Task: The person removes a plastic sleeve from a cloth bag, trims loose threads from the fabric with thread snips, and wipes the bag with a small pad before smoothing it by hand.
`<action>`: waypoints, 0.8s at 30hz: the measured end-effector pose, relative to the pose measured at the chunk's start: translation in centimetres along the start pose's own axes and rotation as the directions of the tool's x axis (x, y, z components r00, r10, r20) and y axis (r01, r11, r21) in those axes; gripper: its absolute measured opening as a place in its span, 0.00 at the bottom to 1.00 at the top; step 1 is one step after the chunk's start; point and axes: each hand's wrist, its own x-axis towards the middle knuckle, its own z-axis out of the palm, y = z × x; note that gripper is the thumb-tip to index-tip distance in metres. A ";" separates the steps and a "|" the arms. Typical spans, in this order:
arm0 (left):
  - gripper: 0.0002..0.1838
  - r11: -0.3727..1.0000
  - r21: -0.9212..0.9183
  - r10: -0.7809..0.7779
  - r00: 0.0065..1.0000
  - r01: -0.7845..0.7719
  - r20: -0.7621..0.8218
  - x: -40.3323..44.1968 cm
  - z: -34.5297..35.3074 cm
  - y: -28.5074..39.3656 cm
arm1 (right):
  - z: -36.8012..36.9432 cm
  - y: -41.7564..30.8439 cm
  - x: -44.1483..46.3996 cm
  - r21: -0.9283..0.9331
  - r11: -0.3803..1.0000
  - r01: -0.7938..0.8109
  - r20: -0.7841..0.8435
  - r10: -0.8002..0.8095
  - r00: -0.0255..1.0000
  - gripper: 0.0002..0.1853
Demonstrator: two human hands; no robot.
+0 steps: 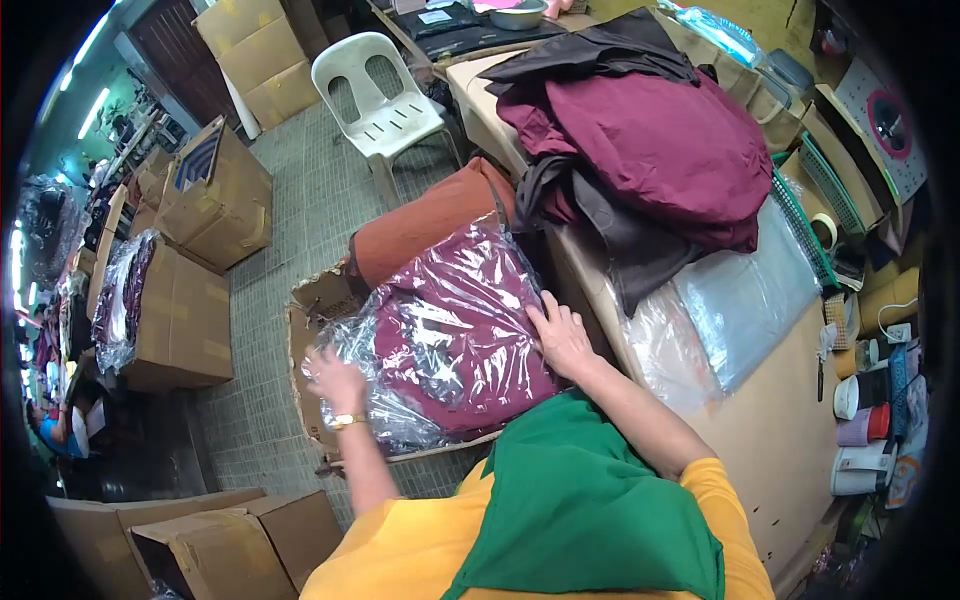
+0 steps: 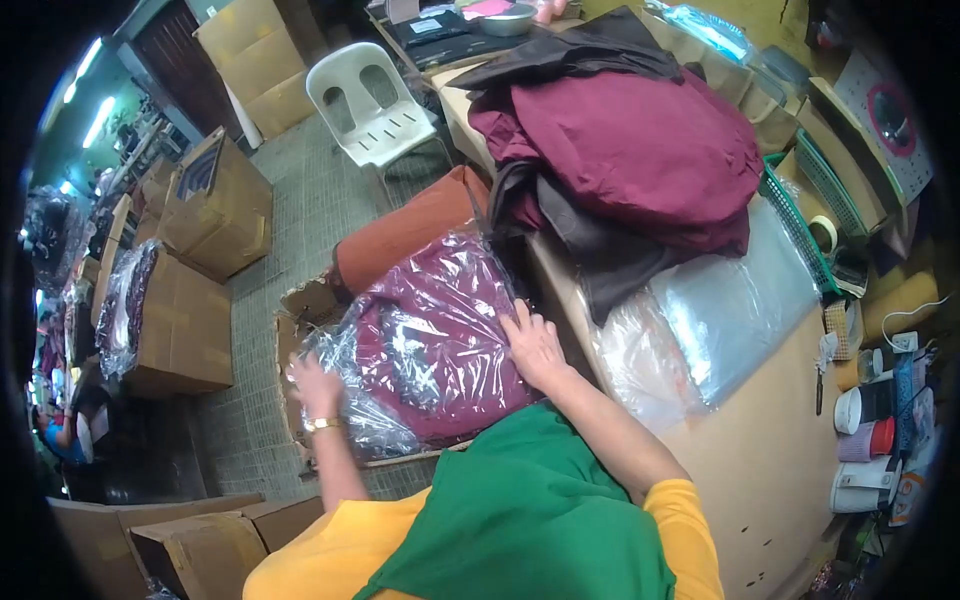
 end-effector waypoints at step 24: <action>0.47 -0.174 -0.066 0.706 -0.078 -0.982 -0.704 -11.2 -20.5 35.5 | -19.5 7.8 -22.0 0.739 0.504 -0.447 -0.110 0.745 0.658 0.16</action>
